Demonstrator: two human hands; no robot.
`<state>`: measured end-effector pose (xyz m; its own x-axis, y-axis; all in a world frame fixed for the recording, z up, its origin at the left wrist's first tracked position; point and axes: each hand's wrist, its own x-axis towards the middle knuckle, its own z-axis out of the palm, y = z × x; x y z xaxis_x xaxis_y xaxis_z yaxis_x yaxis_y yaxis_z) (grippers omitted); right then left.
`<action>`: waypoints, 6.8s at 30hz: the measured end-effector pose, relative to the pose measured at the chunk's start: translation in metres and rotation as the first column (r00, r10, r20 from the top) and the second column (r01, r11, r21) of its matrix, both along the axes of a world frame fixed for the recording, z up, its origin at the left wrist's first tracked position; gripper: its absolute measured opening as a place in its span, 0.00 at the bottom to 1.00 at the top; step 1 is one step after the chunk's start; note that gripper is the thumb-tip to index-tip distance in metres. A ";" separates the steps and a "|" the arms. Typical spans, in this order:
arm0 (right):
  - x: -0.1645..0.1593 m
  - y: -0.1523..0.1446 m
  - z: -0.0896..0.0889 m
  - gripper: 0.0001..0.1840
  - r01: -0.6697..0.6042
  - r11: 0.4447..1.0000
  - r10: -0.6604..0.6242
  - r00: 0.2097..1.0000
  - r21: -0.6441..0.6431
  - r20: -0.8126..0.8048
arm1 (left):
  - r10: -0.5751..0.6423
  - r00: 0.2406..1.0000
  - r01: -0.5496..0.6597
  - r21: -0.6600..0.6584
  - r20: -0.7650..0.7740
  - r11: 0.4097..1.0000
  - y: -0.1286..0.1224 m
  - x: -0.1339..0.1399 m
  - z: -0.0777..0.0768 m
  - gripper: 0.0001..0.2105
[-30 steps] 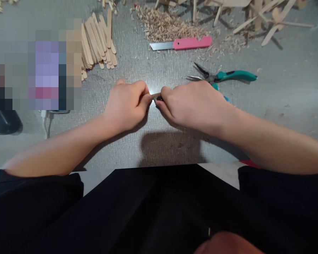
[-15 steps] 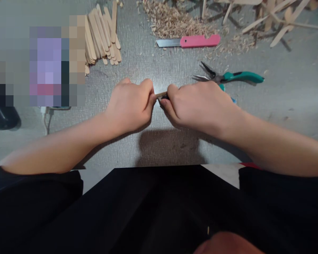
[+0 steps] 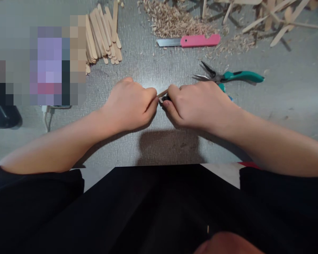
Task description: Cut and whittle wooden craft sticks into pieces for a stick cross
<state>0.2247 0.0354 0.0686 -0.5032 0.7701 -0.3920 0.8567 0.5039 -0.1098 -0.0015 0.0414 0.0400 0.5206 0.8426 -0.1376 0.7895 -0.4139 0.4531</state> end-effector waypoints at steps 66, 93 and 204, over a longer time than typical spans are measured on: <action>0.006 0.008 0.008 0.33 0.007 0.998 -0.011 0.997 -0.059 -0.071 | -0.100 0.994 0.092 0.186 0.035 0.978 0.005 -0.015 -0.027 0.22; 0.012 0.015 0.006 0.29 -0.044 0.999 0.043 0.998 -0.029 -0.046 | 0.031 0.998 -0.041 0.225 0.046 0.973 0.005 -0.009 -0.030 0.21; -0.012 -0.003 -0.007 0.29 0.067 0.997 -0.065 0.994 0.028 -0.086 | -0.216 0.975 0.224 0.227 -0.059 0.948 0.009 -0.023 -0.031 0.17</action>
<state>0.2128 0.0321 0.0619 -0.4814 0.8140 -0.3252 0.8765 0.4509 -0.1689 -0.0249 0.0501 0.0092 0.6954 0.7181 0.0271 0.6797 -0.6695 0.2997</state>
